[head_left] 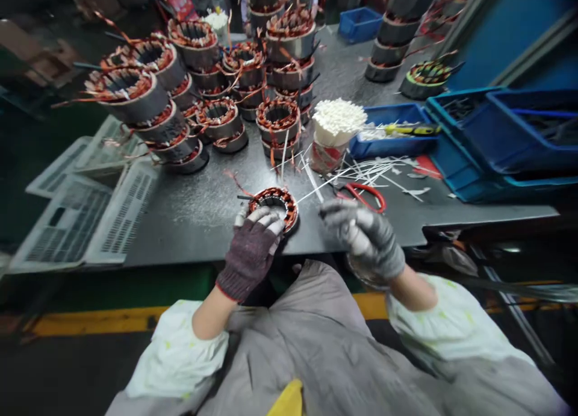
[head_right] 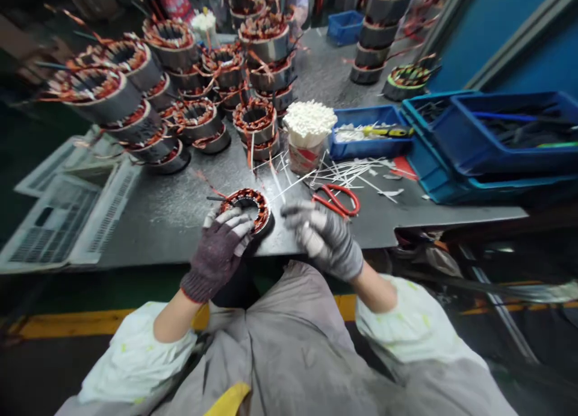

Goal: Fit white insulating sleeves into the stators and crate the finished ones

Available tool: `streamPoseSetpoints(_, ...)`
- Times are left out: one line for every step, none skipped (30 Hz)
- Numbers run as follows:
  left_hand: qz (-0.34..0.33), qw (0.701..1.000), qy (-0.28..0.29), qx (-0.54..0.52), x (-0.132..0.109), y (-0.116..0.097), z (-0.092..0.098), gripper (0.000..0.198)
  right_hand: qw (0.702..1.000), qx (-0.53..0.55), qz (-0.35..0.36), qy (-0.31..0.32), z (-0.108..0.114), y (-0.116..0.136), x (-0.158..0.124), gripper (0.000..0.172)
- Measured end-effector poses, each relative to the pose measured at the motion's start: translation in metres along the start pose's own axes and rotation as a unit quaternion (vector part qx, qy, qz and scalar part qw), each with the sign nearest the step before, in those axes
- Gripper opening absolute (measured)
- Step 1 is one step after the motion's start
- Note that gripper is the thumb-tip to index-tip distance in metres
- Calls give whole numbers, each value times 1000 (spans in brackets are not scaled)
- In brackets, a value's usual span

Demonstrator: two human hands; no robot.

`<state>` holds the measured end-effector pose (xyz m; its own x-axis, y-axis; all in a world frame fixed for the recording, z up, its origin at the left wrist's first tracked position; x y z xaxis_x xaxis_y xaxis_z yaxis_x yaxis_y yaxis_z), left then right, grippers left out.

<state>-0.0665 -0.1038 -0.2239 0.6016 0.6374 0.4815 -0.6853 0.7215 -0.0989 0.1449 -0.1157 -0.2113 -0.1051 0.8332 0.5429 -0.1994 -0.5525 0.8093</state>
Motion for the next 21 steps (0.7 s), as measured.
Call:
streamPoseSetpoints(2,1000,23,4,0,0,-3,33,998,0,13,55,-17,8,-19,23)
streamPoseSetpoints(3,999,44,10,0,0,-6,32,996,0,24,88,-29,13,-35,24)
streamPoseSetpoints(6,998,58,19,1,0,-7,32,994,0,32,103,-36,16,-49,24)
streamPoseSetpoints(7,998,61,29,1,0,-8,31,994,-1,34,104,-41,17,-60,24)
streamPoseSetpoints(6,998,56,37,2,-2,-7,30,994,-2,29,102,-44,15,-68,24)
streamPoseSetpoints(4,998,45,40,3,-3,-5,28,994,-1,21,103,-46,13,-73,23)
streamPoseSetpoints(1,999,31,40,4,-5,-4,27,994,0,12,106,-48,11,-77,24)
streamPoseSetpoints(0,999,19,37,4,-7,-2,26,994,2,2,111,-50,9,-78,24)
streamPoseSetpoints(2,999,12,31,5,-8,-1,25,993,4,-6,115,-51,8,-79,24)
streamPoseSetpoints(6,1000,9,24,5,-8,-1,24,993,3,-12,118,-52,9,-78,23)
streamPoseSetpoints(15,1000,10,18,6,-8,-2,23,993,-1,-16,120,-51,9,-76,23)
streamPoseSetpoints(22,1000,10,13,6,-7,-2,22,992,-8,-17,122,-51,11,-74,22)
streamPoseSetpoints(28,1000,10,9,6,-7,-2,22,992,-17,-18,124,-51,13,-72,22)
streamPoseSetpoints(31,999,10,7,6,-7,-2,22,991,-27,-19,127,-51,15,-70,21)
streamPoseSetpoints(30,999,8,7,6,-7,-2,22,991,-33,-20,130,-51,16,-67,21)
streamPoseSetpoints(27,1000,3,9,6,-8,-1,22,990,-35,-19,133,-52,18,-65,22)
streamPoseSetpoints(23,1000,-3,10,6,-9,0,22,990,-35,-14,134,-53,19,-63,22)
streamPoseSetpoints(19,1000,-8,12,6,-9,1,22,990,-33,-5,134,-53,21,-60,22)
streamPoseSetpoints(19,1000,-12,14,5,-9,1,22,991,-32,9,130,-53,23,-58,21)
streamPoseSetpoints(19,1000,-14,14,5,-9,2,22,992,-35,24,122,-52,26,-55,21)
streamPoseSetpoints(21,1000,-13,13,5,-9,1,22,992,-41,38,112,-51,29,-53,21)
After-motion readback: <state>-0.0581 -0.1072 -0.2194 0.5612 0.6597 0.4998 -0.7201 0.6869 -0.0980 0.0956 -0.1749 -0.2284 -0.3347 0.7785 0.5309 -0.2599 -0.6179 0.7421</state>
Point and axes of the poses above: each hand's wrist, its own x-axis towards the middle knuckle, its own z-axis out of the back of the hand, y = z × x, the point moved 8 cm from there along x, towards the middle knuckle, and after that the axes turned 1 degree about x, right-handed, at the moved point
